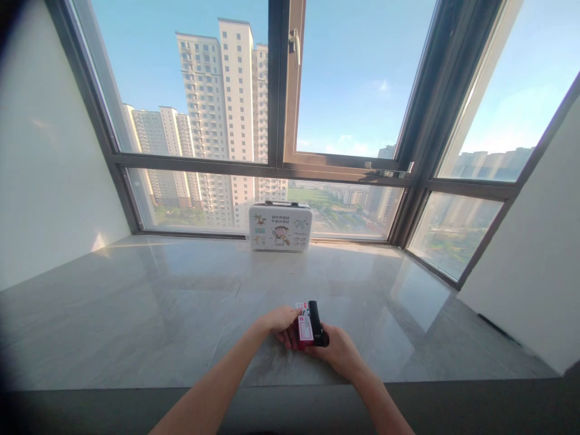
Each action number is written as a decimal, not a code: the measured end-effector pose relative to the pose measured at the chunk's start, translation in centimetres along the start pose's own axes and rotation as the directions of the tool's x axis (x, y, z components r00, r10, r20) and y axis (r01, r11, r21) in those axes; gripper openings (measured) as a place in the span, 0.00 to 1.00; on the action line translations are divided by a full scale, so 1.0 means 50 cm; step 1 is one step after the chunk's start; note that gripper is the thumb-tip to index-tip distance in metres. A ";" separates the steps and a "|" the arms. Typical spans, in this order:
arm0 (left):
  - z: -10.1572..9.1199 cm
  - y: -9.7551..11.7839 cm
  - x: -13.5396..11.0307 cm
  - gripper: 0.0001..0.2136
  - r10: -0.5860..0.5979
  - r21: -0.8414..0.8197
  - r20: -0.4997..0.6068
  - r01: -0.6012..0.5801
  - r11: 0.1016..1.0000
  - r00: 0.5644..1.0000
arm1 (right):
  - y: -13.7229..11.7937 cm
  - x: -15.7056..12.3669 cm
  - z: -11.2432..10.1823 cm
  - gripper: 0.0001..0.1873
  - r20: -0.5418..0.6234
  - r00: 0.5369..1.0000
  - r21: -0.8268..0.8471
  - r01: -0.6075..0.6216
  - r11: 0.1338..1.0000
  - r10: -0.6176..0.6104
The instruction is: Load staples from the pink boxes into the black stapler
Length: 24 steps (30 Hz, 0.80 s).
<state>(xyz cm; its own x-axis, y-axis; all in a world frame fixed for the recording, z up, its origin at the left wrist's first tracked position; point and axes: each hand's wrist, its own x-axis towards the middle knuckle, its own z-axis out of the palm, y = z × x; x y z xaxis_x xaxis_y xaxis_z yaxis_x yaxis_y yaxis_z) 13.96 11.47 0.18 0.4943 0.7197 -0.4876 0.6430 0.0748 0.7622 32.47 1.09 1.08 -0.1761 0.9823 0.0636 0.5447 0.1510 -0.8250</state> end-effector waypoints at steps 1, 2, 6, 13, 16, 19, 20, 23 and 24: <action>0.024 0.028 0.025 0.33 -0.006 -0.013 0.046 0.006 1.000 0.999 | 0.025 -0.004 -0.030 0.27 -0.003 1.000 -0.001 -0.015 1.000 0.015; 0.047 0.055 0.048 0.33 -0.009 -0.023 0.081 0.011 1.000 0.997 | 0.049 -0.010 -0.061 0.28 0.002 1.000 0.000 -0.030 1.000 0.030; 0.128 0.145 0.110 0.31 0.000 -0.066 0.111 0.008 0.998 0.994 | 0.120 -0.038 -0.169 0.30 0.022 0.997 0.015 -0.081 0.997 0.081; 0.190 0.207 0.146 0.34 -0.037 -0.127 0.083 0.048 0.991 0.996 | 0.168 -0.065 -0.244 0.38 -0.042 0.986 -0.138 -0.164 0.977 0.160; 0.156 0.182 0.134 0.38 -0.055 -0.157 0.032 0.059 0.986 0.998 | 0.207 -0.079 -0.261 0.45 -0.112 0.975 -0.185 -0.211 0.960 0.193; 0.078 0.106 0.086 0.38 -0.010 -0.156 -0.160 -0.015 0.988 0.987 | 0.245 -0.119 -0.287 0.34 -0.187 0.959 -0.210 -0.251 0.945 0.214; 0.048 0.072 0.063 0.36 0.019 -0.136 -0.250 -0.055 0.989 0.968 | 0.252 -0.136 -0.294 0.29 -0.208 0.953 -0.229 -0.268 0.936 0.222; -0.036 -0.039 -0.020 0.31 0.129 0.003 -0.497 -0.147 0.989 0.858 | 0.233 -0.187 -0.281 0.20 -0.246 0.942 -0.308 -0.298 0.904 0.227; -0.055 -0.074 -0.047 0.30 0.165 0.068 -0.552 -0.152 0.986 0.818 | 0.209 -0.199 -0.258 0.20 -0.236 0.947 -0.330 -0.289 0.899 0.218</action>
<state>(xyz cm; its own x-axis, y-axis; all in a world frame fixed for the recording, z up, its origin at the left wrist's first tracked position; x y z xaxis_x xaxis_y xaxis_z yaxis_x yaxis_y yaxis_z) 8.79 11.40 -0.30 0.1874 0.9815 -0.0384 0.5987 -0.0832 0.7967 50.51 -5.68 -0.93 0.1450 0.9893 0.0130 0.8110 -0.1113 -0.5744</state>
